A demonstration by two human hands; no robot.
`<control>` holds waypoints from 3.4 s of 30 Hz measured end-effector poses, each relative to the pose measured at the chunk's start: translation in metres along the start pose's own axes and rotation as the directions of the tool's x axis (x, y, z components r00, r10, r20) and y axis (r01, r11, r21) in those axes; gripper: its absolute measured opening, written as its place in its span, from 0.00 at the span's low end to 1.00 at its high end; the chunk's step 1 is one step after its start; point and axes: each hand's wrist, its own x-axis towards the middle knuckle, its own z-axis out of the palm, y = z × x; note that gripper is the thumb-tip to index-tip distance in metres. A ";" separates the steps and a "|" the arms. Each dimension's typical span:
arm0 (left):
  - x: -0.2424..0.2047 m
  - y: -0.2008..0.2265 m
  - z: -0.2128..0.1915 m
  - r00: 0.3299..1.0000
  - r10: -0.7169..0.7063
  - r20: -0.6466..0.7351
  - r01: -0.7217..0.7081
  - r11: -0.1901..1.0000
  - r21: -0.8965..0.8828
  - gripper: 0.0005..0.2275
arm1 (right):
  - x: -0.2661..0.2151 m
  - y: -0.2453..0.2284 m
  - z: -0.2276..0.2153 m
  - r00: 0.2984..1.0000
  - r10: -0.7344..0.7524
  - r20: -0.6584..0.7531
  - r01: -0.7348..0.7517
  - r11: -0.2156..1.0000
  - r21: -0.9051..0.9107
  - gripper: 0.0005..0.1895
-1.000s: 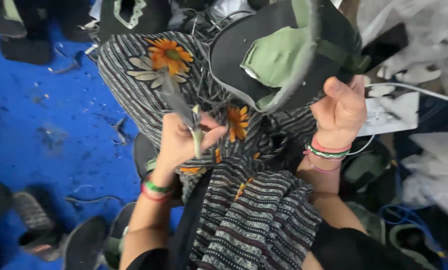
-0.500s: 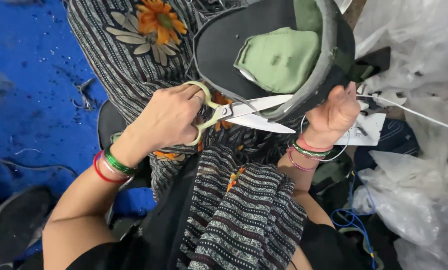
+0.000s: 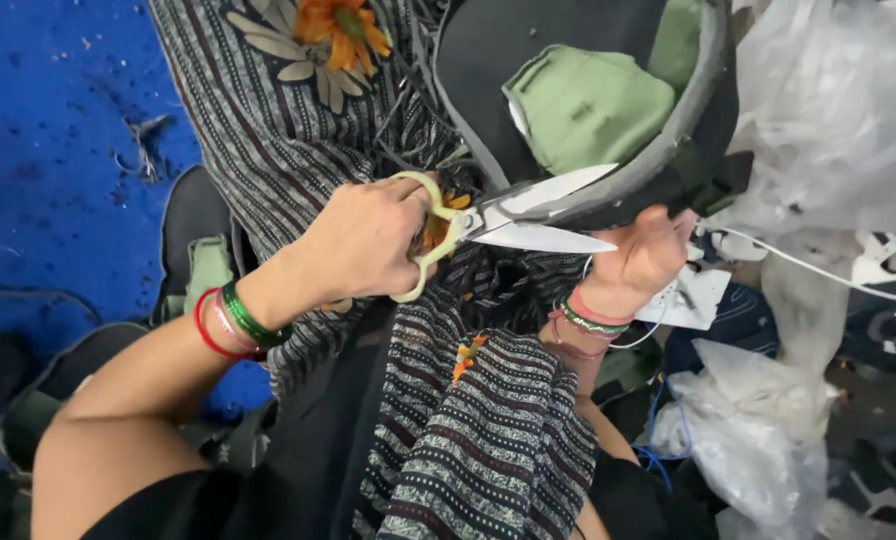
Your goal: The person is trimming excess material from various shoe components using a large pair of scissors.
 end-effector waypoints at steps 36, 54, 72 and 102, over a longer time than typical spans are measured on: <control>-0.004 0.010 0.025 0.948 -0.185 0.257 0.212 0.974 -0.080 0.10 | -0.016 0.027 -0.007 0.997 -0.070 -0.020 0.069 0.996 -0.055 0.30; -0.009 0.006 0.038 0.961 -0.186 0.203 0.226 0.954 -0.197 0.11 | -0.013 0.035 0.008 0.994 -0.113 0.004 0.112 0.982 -0.153 0.33; 0.006 0.019 0.019 0.967 -0.125 0.222 0.170 0.965 -0.198 0.07 | -0.016 0.035 0.024 0.982 -0.185 0.045 0.190 0.972 -0.140 0.33; 0.000 -0.002 0.034 0.960 -0.149 0.238 0.197 0.962 -0.191 0.16 | -0.007 0.020 0.075 0.999 0.044 -0.030 -0.043 0.999 0.012 0.35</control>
